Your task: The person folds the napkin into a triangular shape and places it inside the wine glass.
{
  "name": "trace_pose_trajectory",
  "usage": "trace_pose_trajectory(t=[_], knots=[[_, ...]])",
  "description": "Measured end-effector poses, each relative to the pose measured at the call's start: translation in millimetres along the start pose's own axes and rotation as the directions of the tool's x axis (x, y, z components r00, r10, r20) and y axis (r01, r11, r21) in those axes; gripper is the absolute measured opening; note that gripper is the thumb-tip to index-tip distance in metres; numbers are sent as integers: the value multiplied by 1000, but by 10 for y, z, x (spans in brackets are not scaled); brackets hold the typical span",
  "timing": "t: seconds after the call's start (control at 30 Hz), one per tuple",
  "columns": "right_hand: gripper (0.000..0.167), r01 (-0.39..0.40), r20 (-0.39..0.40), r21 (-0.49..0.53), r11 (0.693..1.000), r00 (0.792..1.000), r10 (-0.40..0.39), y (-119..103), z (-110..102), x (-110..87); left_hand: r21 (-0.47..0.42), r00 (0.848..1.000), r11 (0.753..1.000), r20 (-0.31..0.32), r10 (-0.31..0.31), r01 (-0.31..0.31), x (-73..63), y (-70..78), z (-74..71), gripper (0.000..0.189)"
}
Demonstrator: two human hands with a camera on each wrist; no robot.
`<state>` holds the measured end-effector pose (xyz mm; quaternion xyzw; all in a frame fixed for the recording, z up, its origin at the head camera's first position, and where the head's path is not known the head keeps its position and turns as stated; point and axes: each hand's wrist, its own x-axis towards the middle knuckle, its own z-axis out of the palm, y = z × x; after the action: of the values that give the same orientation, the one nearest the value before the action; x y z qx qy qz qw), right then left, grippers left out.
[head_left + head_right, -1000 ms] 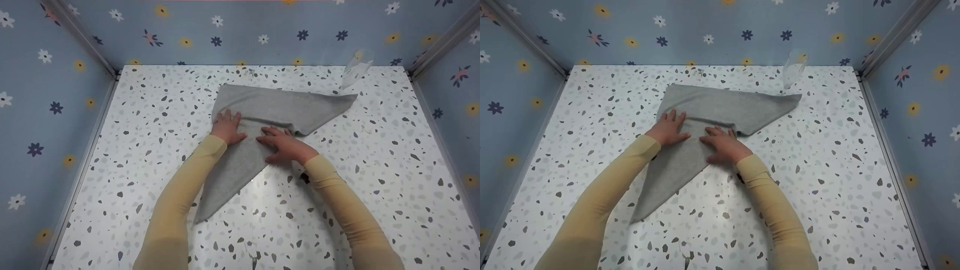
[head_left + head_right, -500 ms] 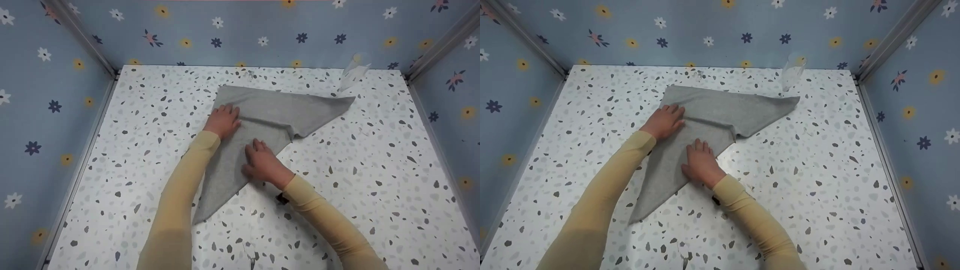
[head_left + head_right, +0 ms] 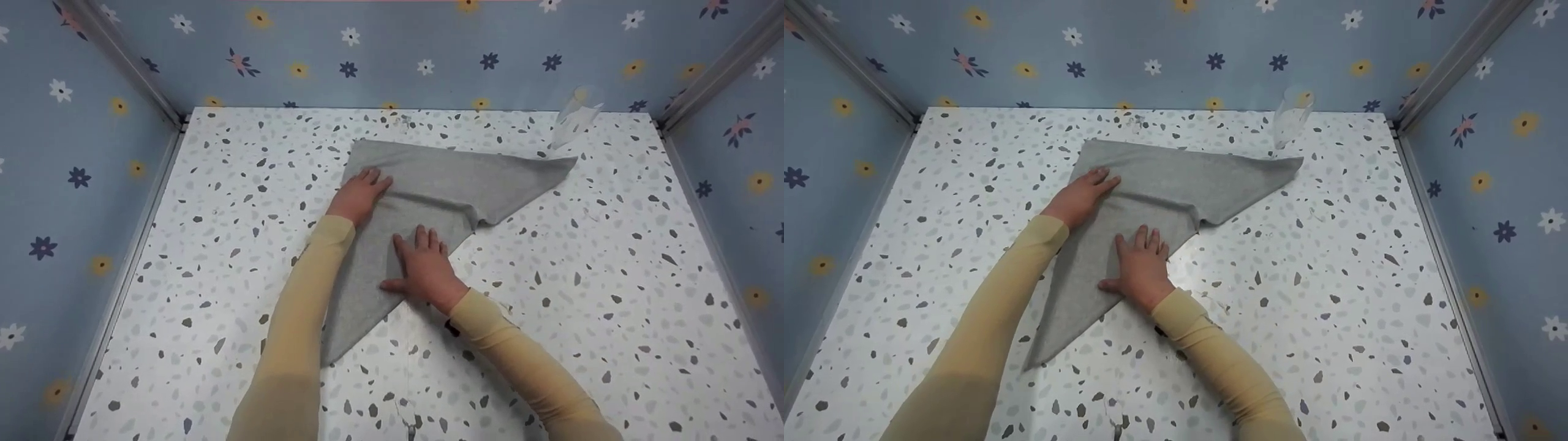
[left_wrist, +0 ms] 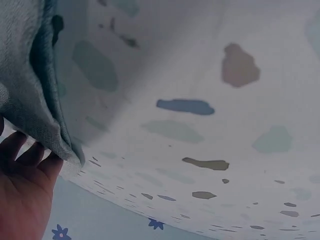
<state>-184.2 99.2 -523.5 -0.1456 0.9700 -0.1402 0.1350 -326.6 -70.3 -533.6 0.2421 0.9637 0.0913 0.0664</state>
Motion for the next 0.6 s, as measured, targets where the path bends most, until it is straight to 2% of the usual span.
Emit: trace_pose_trajectory(t=[0.2,0.37,0.6], knots=[[102,8,-2,-14,1000,1000,-8,15,-21,4,-19,1000,1000,-25,9,-9,-18,-2,9,43],[101,27,12,1,1000,1000,-27,115,-69,18,-7,999,1000,-33,9,-10,-32,0,-8,44],[100,125,49,0,992,991,-125,336,-137,54,-13,999,999,-18,-44,44,-116,-7,-3,44]])
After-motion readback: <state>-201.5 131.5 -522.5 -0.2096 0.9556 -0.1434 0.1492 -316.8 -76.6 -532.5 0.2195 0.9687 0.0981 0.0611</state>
